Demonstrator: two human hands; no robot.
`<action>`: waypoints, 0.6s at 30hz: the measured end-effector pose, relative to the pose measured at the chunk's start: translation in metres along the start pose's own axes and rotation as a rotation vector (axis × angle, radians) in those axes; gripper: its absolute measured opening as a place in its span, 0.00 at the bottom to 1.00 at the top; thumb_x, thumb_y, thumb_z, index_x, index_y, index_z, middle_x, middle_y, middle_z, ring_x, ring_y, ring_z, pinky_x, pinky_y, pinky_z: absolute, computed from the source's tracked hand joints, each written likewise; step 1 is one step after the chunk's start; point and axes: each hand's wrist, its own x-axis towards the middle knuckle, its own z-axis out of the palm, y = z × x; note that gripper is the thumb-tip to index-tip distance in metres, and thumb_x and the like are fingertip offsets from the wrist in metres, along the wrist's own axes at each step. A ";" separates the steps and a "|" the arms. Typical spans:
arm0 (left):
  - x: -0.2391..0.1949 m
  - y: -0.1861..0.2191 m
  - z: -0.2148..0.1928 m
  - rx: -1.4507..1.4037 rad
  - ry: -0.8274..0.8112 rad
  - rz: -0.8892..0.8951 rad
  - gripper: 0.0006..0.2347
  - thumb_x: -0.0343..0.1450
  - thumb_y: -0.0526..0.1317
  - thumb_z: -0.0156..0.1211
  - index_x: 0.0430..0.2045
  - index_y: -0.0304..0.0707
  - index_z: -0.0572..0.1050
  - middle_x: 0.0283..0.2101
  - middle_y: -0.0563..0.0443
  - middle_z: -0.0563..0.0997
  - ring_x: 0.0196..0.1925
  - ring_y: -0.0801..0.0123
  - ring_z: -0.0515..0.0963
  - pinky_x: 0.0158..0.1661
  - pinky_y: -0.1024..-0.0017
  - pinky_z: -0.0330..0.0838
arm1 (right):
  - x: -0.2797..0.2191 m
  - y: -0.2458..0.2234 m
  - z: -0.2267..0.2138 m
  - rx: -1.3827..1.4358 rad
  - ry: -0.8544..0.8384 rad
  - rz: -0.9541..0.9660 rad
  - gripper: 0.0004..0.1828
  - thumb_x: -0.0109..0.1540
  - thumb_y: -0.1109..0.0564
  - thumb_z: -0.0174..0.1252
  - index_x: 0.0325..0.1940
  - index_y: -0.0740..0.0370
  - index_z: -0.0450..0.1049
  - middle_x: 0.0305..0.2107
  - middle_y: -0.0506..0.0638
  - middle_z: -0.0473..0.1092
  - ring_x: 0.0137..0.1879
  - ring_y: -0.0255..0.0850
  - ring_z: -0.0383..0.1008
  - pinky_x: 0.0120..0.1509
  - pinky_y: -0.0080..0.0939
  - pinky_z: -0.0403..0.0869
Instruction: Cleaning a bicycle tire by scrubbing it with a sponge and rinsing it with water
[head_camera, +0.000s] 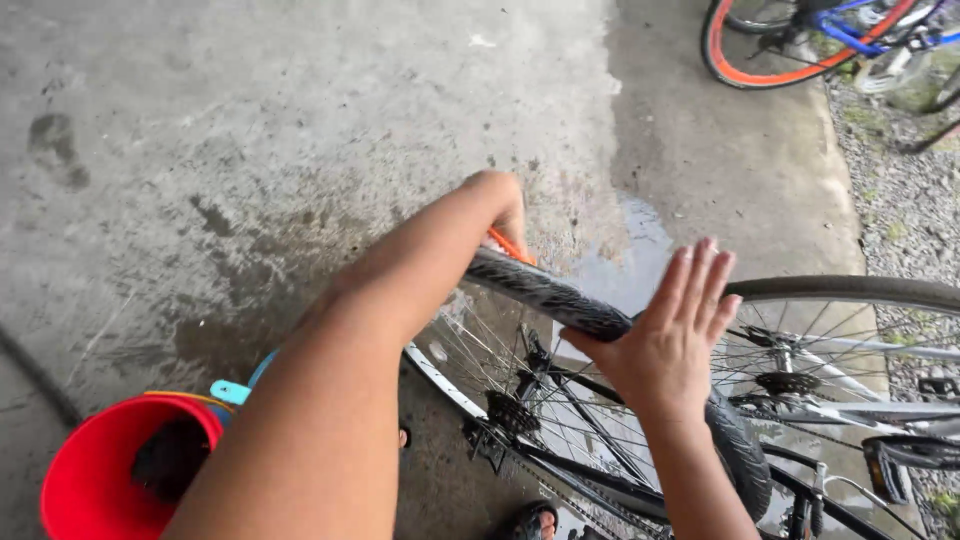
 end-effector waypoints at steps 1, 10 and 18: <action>-0.024 0.017 0.010 0.319 0.226 0.072 0.34 0.64 0.77 0.40 0.29 0.47 0.78 0.36 0.50 0.80 0.37 0.62 0.78 0.42 0.65 0.70 | 0.000 0.001 0.002 -0.004 -0.017 0.004 0.85 0.38 0.21 0.71 0.78 0.77 0.37 0.77 0.71 0.37 0.82 0.63 0.29 0.78 0.79 0.43; -0.018 -0.034 0.004 0.156 0.427 0.125 0.33 0.63 0.73 0.50 0.38 0.41 0.77 0.40 0.49 0.79 0.40 0.61 0.78 0.43 0.62 0.71 | 0.004 -0.002 -0.001 0.037 -0.175 0.087 0.86 0.39 0.24 0.75 0.79 0.72 0.31 0.78 0.65 0.35 0.83 0.58 0.27 0.77 0.77 0.42; -0.106 -0.010 0.113 -0.320 0.943 0.481 0.27 0.55 0.74 0.48 0.18 0.52 0.77 0.22 0.63 0.80 0.25 0.80 0.77 0.27 0.77 0.65 | 0.016 -0.011 -0.017 0.097 -0.335 0.171 0.83 0.42 0.25 0.71 0.79 0.69 0.28 0.78 0.64 0.38 0.83 0.53 0.34 0.78 0.69 0.43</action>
